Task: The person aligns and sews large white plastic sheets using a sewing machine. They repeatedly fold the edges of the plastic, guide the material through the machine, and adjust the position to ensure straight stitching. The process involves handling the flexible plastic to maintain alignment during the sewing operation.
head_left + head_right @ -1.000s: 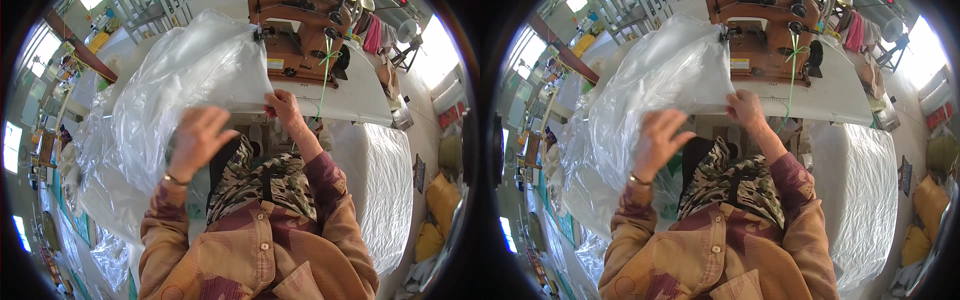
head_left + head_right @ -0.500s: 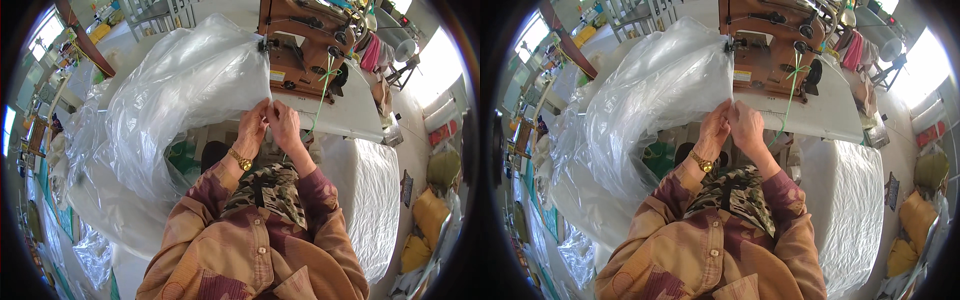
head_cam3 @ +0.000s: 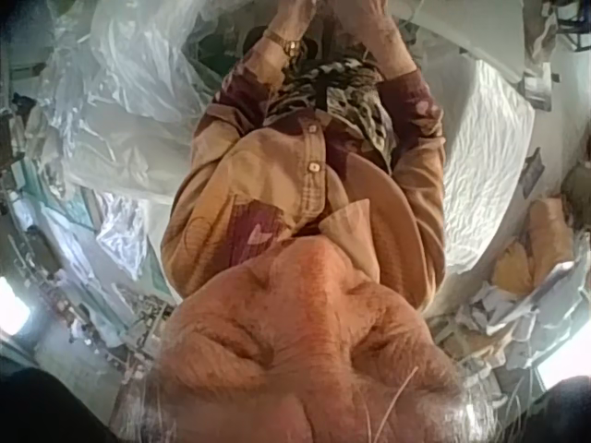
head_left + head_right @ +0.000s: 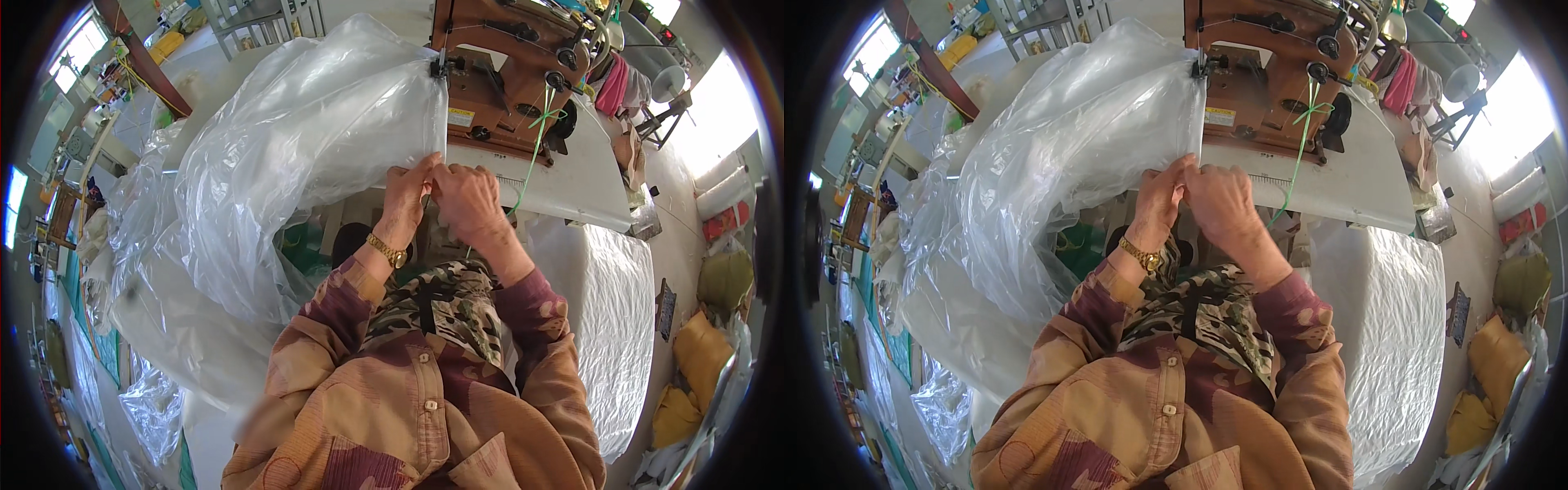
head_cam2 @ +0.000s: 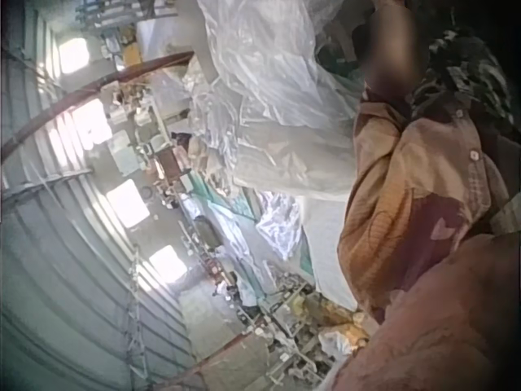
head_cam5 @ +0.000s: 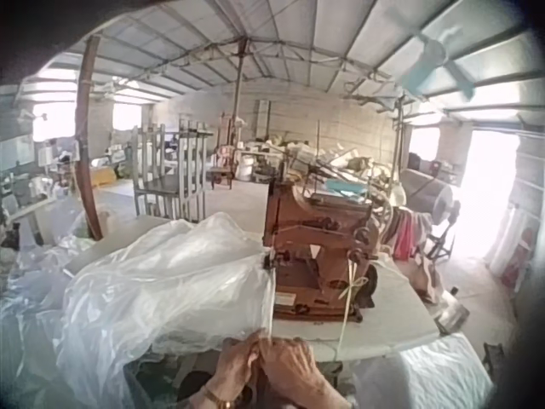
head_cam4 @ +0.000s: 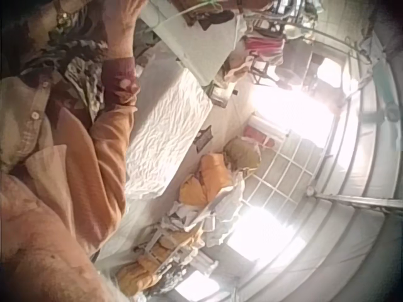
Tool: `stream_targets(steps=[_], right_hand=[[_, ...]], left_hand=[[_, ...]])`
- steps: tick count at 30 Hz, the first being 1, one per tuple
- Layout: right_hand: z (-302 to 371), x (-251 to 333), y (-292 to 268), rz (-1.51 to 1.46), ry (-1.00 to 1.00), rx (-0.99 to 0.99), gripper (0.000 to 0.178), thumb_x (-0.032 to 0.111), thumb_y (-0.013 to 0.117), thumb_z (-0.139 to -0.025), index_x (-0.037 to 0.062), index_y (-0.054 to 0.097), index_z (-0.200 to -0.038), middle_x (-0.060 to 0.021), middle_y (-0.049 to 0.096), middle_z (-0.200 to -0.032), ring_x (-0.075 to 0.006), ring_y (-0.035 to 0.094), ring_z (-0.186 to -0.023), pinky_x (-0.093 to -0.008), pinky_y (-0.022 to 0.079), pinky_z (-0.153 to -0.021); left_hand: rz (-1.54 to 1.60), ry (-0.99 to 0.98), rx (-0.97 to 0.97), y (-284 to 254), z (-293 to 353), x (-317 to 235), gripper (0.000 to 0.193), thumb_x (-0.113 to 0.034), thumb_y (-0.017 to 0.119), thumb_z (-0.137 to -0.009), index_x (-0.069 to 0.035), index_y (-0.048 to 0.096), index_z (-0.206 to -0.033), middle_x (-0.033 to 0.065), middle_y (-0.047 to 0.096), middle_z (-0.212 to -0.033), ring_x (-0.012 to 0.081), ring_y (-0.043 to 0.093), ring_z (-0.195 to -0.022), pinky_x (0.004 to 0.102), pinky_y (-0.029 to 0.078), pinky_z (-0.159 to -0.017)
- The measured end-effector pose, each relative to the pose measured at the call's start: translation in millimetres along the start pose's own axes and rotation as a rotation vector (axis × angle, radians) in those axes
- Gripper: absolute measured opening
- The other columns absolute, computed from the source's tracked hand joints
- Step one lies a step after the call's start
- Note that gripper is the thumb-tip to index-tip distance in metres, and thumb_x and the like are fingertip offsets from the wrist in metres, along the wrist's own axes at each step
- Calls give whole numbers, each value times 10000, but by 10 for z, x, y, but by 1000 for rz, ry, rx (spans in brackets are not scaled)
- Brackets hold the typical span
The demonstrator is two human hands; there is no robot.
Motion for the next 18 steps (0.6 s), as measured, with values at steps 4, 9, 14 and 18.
stream_targets(steps=[4, 9, 14, 18], right_hand=[[-39, -343, -24, -469, 211, 66, 307, 314, 643, -927, 11, 642, -880, -114, 664, -734, -223, 624, -640, -332, 492, -621], [-167, -741, 615, -1108, 429, 75, 376, 351, 583, -986, 7, 664, -855, -3, 613, -698, -79, 567, -631, -249, 463, -594], [-239, -646, 697, -1214, 493, 240, 360, 294, 580, -942, -39, 621, -811, -69, 615, -657, -132, 607, -653, -301, 471, -602], [-170, -618, 721, -1234, 544, 224, 293, 261, 589, -959, -11, 665, -879, -10, 613, -716, -71, 569, -685, -254, 474, -636]], left_hand=[[19, -74, -22, -44, 42, -6, 192, -171, 736, -873, -5, 639, -882, 65, 663, -759, 143, 624, -626, 289, 501, -586], [55, -145, 37, 4, 129, 76, 183, -180, 726, -889, -18, 641, -881, 97, 688, -785, 145, 638, -620, 273, 508, -560], [-163, -145, 309, 98, 450, -66, 266, -207, 739, -897, -9, 663, -1057, 66, 695, -760, 143, 631, -615, 290, 520, -582], [-1148, 796, 396, 442, 885, -561, 279, -147, 762, -838, -20, 662, -1065, 84, 669, -932, 214, 652, -814, 330, 536, -720]])
Point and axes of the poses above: each hand's wrist, its own z-axis away from the middle knuckle, its own y-axis out of the palm, x = y × z, the point moved 6 cm from there along -z, towards the middle knuckle
